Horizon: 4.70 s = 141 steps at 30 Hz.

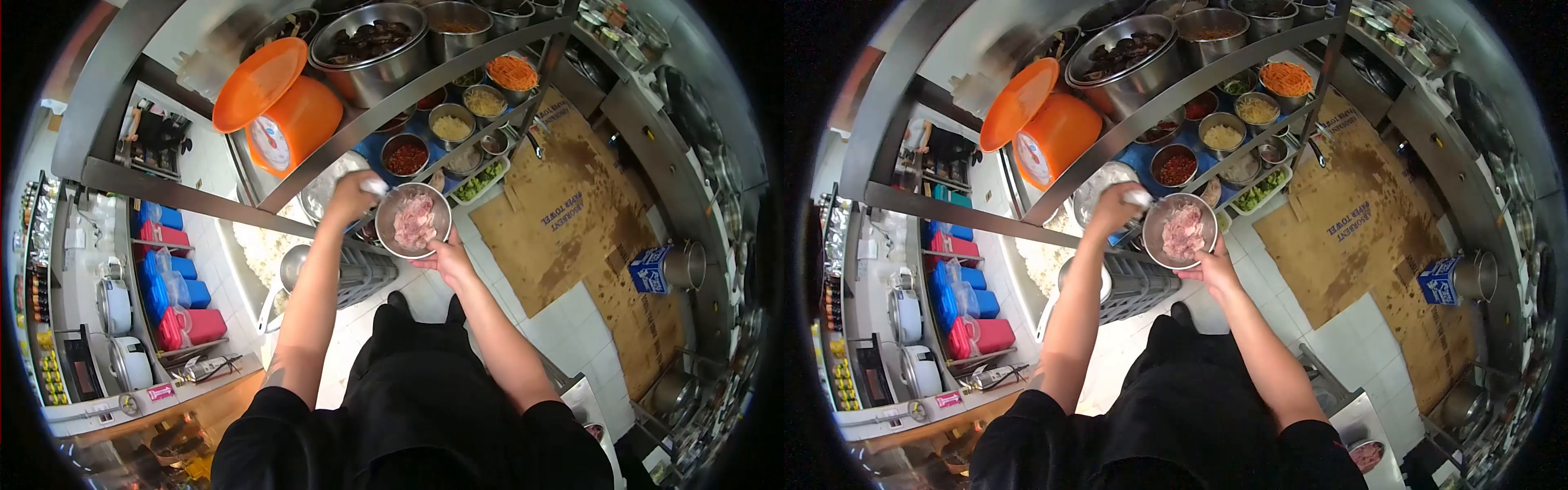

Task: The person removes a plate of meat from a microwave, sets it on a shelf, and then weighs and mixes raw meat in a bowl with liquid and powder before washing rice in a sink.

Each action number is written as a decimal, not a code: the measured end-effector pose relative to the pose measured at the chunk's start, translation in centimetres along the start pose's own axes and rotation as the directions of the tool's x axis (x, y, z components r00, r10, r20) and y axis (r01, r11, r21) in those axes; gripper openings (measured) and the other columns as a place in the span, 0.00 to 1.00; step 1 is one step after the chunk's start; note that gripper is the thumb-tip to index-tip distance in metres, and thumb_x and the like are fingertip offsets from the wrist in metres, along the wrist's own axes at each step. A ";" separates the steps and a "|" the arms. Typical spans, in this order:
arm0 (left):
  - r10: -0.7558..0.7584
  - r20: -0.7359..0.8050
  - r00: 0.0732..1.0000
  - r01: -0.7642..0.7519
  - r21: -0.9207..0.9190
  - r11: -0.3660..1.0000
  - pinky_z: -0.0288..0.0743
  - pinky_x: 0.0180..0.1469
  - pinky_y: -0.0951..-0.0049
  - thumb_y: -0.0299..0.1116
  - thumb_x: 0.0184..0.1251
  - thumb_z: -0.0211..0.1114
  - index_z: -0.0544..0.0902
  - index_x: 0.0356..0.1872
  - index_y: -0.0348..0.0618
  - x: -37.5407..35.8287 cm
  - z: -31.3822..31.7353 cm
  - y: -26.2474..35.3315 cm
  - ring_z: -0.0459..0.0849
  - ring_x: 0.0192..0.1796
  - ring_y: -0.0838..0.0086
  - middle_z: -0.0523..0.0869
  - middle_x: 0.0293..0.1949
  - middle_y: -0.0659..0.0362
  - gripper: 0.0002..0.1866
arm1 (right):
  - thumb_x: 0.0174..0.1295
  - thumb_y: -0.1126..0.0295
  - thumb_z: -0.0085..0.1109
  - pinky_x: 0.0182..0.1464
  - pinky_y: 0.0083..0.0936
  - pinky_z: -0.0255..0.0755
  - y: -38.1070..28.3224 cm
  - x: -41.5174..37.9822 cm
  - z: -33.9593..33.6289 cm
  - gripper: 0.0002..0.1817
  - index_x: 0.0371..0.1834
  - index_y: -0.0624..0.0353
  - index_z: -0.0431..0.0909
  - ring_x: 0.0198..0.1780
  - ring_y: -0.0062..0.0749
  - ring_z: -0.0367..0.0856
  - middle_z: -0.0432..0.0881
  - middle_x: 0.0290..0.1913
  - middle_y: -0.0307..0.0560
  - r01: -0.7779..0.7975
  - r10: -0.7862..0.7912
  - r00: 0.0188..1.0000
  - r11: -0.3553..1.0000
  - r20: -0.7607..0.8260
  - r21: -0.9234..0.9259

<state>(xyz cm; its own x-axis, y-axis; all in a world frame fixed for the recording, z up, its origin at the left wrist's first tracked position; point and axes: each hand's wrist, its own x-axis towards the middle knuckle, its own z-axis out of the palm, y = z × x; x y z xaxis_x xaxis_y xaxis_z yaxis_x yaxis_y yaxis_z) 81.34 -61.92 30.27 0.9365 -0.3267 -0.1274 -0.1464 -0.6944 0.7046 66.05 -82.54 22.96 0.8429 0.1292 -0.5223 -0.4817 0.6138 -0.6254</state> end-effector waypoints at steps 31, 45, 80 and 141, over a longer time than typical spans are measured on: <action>-0.198 -0.494 0.847 0.095 -0.227 0.969 0.71 0.26 0.76 0.28 0.64 0.61 0.84 0.41 0.31 -32.4 -44.8 -27.1 0.78 0.25 0.82 0.84 0.25 0.60 0.11 | 0.39 0.58 0.85 0.71 0.46 0.60 -9.6 17.0 45.3 0.54 0.69 0.66 0.62 0.69 0.59 0.66 0.69 0.66 0.66 0.497 -0.997 -0.057 0.015 -0.050 -0.868; -0.280 -0.519 0.808 0.103 -0.344 0.933 0.72 0.24 0.72 0.34 0.63 0.64 0.80 0.28 0.33 -30.3 -45.0 -30.0 0.80 0.21 0.77 0.82 0.20 0.57 0.12 | 0.44 0.81 0.65 0.56 0.38 0.72 -2.7 6.3 52.0 0.27 0.53 0.56 0.82 0.53 0.41 0.82 0.84 0.48 0.45 0.461 -0.295 0.005 -0.847 0.956 -0.264; -0.128 -0.313 0.941 -0.034 -0.463 0.886 0.70 0.24 0.78 0.29 0.66 0.62 0.83 0.36 0.33 -30.0 -41.0 -28.6 0.77 0.23 0.83 0.82 0.24 0.63 0.08 | 0.74 0.57 0.54 0.67 0.37 0.68 -3.8 9.6 41.6 0.32 0.74 0.68 0.63 0.68 0.54 0.76 0.78 0.64 0.67 0.589 -0.868 0.394 -0.016 0.304 -0.808; 0.766 0.643 0.001 -1.000 0.002 0.000 0.76 0.59 0.49 0.33 0.54 0.72 0.82 0.57 0.58 -29.4 10.5 -1.5 0.76 0.64 0.52 0.79 0.55 0.48 0.25 | 0.59 0.85 0.45 0.44 0.48 0.89 29.1 -24.7 14.1 0.42 0.76 0.41 0.46 0.52 0.53 0.86 0.70 0.66 0.60 0.662 -0.367 0.600 0.727 -0.711 0.184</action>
<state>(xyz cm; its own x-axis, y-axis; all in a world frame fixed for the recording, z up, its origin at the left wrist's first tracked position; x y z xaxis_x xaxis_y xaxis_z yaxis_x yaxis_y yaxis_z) 50.70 -58.04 25.65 -0.3162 -0.9443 0.0907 -0.9370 0.3259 0.1258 34.65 -56.89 25.86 0.5121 -0.7013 -0.4959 0.2520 0.6747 -0.6938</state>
